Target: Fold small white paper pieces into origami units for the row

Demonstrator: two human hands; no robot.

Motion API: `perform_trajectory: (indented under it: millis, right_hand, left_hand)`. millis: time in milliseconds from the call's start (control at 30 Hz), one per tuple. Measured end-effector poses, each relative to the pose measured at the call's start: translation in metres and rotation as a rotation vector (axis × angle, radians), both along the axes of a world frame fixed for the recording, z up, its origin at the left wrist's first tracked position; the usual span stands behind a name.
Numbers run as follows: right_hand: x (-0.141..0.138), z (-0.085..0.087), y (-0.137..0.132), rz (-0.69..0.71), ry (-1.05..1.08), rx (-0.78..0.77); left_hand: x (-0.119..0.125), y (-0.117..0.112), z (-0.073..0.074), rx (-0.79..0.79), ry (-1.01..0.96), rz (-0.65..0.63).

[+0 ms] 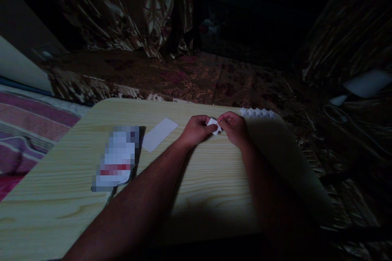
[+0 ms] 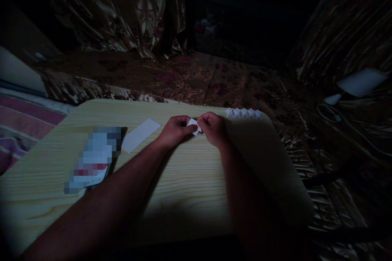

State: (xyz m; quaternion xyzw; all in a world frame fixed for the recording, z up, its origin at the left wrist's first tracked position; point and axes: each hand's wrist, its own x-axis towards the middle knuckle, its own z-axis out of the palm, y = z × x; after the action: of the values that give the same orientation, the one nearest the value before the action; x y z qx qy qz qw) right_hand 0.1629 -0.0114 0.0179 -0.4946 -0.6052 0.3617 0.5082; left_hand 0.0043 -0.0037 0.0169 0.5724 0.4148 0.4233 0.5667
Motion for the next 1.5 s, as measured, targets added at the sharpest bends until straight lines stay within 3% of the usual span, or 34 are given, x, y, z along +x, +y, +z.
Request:
perform_trajectory:
  millis: [1500]
  right_hand:
    - [-0.0039,-0.0044,0.0000,-0.043,-0.030,0.031]
  left_hand:
    - [0.0011,0.0051,-0.0099,0.020,-0.030,0.019]
